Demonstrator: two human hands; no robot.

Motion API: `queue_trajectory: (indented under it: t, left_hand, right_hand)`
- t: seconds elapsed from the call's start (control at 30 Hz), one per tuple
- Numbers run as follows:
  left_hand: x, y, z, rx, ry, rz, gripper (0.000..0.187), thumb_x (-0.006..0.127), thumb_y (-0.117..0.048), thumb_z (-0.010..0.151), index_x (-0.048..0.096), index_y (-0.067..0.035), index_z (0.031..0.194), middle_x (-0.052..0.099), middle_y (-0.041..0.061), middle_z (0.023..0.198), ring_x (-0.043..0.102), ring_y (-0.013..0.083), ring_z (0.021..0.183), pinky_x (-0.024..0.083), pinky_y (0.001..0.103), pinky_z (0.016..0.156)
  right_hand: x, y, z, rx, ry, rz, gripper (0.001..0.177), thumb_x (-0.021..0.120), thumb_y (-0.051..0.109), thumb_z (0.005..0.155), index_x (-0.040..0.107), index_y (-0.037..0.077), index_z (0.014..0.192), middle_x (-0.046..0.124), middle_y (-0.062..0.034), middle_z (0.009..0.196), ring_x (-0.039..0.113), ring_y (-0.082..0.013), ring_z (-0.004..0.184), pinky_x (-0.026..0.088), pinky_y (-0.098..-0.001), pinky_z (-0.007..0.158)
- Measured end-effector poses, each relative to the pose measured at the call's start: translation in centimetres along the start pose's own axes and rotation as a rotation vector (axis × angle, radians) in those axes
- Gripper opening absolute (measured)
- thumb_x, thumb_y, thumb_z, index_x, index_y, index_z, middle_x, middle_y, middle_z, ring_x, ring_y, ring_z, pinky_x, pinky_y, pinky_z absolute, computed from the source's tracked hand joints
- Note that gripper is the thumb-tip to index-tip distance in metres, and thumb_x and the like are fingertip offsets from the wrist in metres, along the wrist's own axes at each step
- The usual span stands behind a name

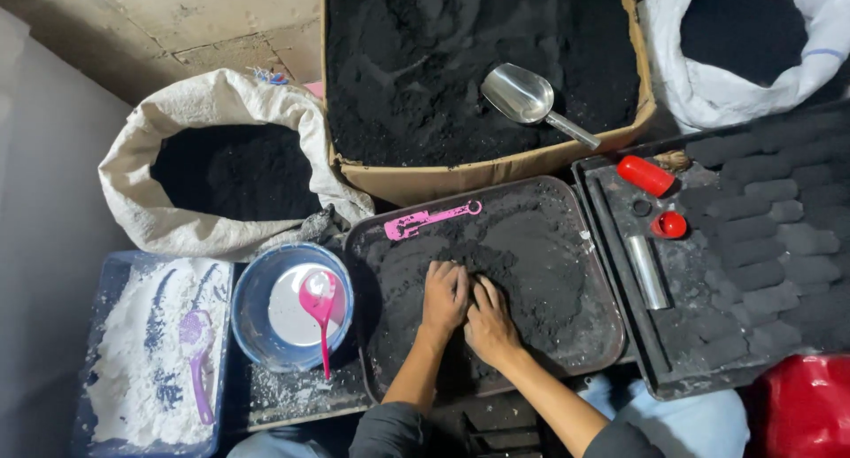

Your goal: Manually forming charcoal briquettes by filling a mold with powder and compressing it with a plunger

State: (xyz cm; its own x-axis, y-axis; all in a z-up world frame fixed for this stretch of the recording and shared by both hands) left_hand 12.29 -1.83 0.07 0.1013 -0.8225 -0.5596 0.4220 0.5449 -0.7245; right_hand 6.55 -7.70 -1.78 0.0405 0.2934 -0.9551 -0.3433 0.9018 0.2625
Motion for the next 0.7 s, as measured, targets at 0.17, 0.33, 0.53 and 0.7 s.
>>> queue_trajectory:
  t: [0.17, 0.33, 0.53, 0.7]
  left_hand:
    - [0.3, 1.7, 0.6, 0.025, -0.142, 0.033, 0.04, 0.047, -0.024, 0.087, 0.044, -0.015, 0.049, 0.037, 0.002, 0.049, 0.042, 0.0204, 0.049, 0.039, 0.028, 0.053]
    - [0.2, 2.5, 1.5, 0.031, -0.178, 0.065, 0.046, 0.051, -0.026, 0.087, 0.043, -0.016, 0.043, 0.038, 0.004, 0.041, 0.043, 0.0209, 0.04, 0.04, 0.027, 0.046]
    - [-2.0, 1.3, 1.3, -0.143, -0.147, -0.074, 0.041, 0.047, -0.017, 0.09, 0.048, -0.005, 0.051, 0.049, 0.014, 0.049, 0.054, 0.0303, 0.054, 0.045, 0.033, 0.053]
    - [-6.5, -1.0, -1.6, -0.249, -0.094, -0.211, 0.043, 0.022, -0.024, 0.096, 0.055, 0.001, 0.11, 0.056, 0.026, 0.106, 0.045, 0.0442, 0.109, 0.033, 0.053, 0.093]
  right_hand:
    - [3.3, -2.7, 0.8, -0.084, -0.227, 0.048, 0.02, 0.063, 0.009, 0.051, 0.053, 0.003, 0.067, 0.048, -0.0117, 0.089, 0.046, -0.033, 0.1, 0.043, -0.0404, 0.075]
    - [1.6, -2.9, 2.8, -0.108, -0.262, 0.093, 0.026, 0.066, 0.016, 0.049, 0.049, 0.008, 0.068, 0.045, -0.0059, 0.078, 0.047, -0.0277, 0.081, 0.042, -0.0392, 0.062]
    - [-0.3, -3.0, 1.9, 0.026, 0.054, 0.159, 0.036, 0.061, 0.018, 0.068, 0.05, 0.005, 0.1, 0.048, -0.01, 0.104, 0.041, -0.0297, 0.107, 0.037, -0.0435, 0.083]
    - [-6.0, -7.0, -0.8, 0.304, -0.107, 0.418, 0.065, 0.039, 0.05, 0.083, 0.032, 0.007, 0.132, 0.037, -0.0199, 0.125, 0.028, -0.0407, 0.123, 0.027, -0.0563, 0.092]
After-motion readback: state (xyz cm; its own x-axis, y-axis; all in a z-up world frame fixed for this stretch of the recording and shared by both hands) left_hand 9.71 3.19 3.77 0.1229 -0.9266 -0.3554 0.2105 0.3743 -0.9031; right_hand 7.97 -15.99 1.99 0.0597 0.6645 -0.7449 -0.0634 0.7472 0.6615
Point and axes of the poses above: each hand's wrist, its own z-axis towards the middle knuckle, its own x-axis out of the palm, y = z × x, the point moved 10 cm from there along z, towards the middle knuckle
